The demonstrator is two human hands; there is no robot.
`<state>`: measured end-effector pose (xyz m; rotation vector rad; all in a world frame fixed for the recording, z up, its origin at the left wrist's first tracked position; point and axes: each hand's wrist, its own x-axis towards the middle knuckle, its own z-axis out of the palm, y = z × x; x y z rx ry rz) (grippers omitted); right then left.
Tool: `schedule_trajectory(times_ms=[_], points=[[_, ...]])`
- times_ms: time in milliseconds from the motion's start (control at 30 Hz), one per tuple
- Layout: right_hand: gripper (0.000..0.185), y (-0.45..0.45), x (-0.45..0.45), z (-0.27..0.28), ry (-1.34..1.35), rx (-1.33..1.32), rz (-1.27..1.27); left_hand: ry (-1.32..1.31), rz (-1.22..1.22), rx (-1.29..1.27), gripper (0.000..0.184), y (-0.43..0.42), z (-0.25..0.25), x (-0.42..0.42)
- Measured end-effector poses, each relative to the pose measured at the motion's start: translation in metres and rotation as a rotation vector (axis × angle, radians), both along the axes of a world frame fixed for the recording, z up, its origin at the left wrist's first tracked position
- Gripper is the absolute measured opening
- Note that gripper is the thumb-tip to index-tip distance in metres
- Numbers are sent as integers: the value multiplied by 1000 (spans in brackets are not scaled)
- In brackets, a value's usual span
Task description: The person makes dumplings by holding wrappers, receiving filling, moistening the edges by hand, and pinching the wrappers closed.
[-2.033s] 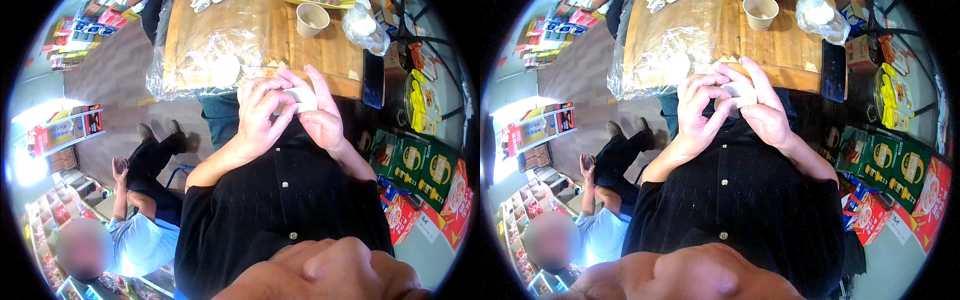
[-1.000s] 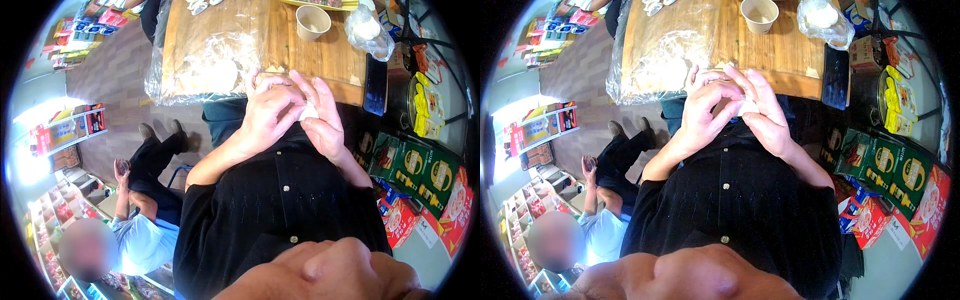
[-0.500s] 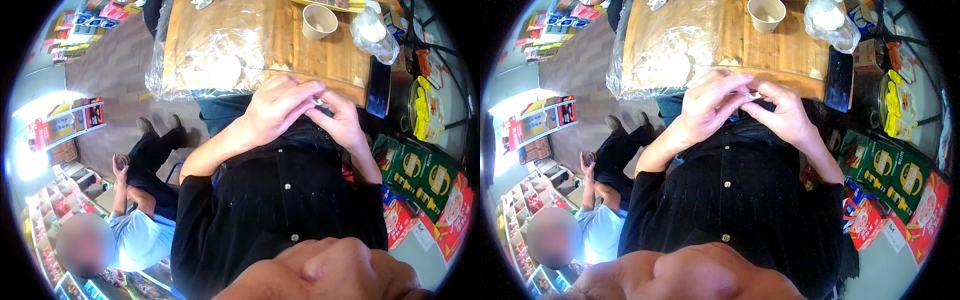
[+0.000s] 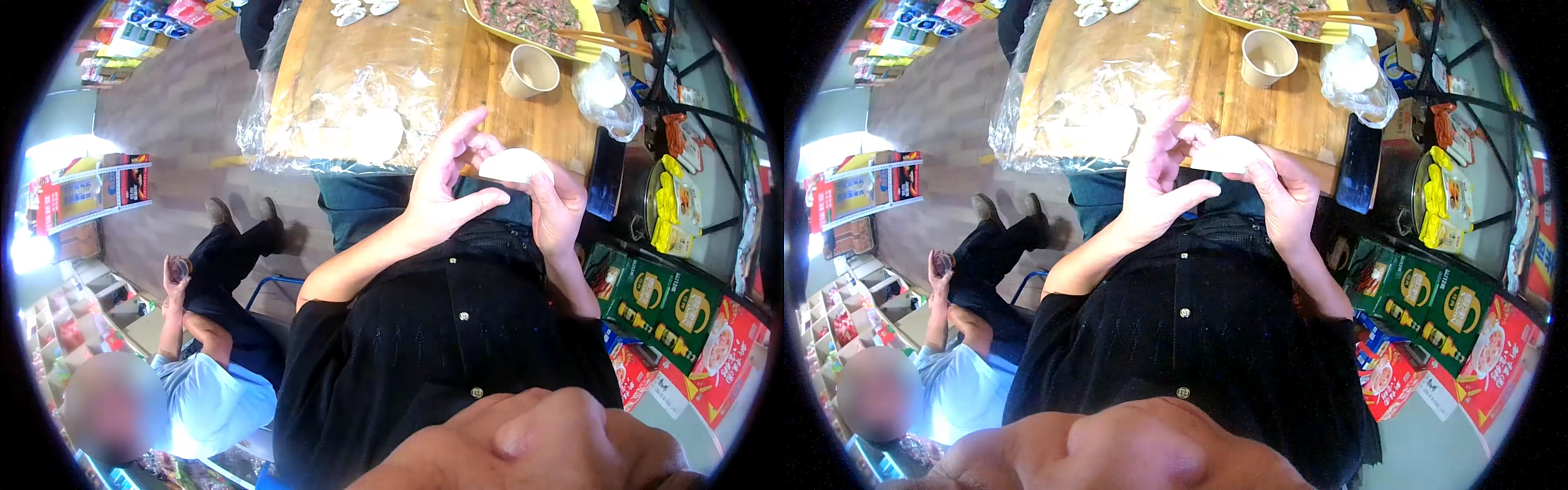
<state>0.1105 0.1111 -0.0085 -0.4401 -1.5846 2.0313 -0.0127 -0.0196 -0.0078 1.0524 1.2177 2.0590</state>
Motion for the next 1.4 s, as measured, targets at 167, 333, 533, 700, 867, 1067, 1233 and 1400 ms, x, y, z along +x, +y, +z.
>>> schedule_trajectory(times_ms=[167, 333, 533, 700, 867, 1067, 1233, 1400], points=[[23, -9, -9, -11, 75, 140, -38, -246, -1, 29, 76, -4, 2, -3], [17, -14, -29, 0, 172, 367, 31, -343, -16, 32, 67, -18, 5, -14], [15, -20, -44, 9, 106, 467, 52, -243, 121, 29, 57, -26, 3, -22], [18, -17, -48, 12, 142, 742, 48, -88, 189, -2, 55, -35, 2, -27], [17, -19, -48, 17, 115, 657, 79, -33, 128, -44, 58, -36, 3, -36], [19, -25, -52, 19, 126, 692, 29, -5, -19, -98, 39, -33, -10, -37], [17, -19, -52, 24, 15, 792, 40, -17, 66, -233, 27, -37, 0, -30], [23, -14, -48, 16, -10, 550, 82, -454, 74, -234, 27, -36, -7, -36]])
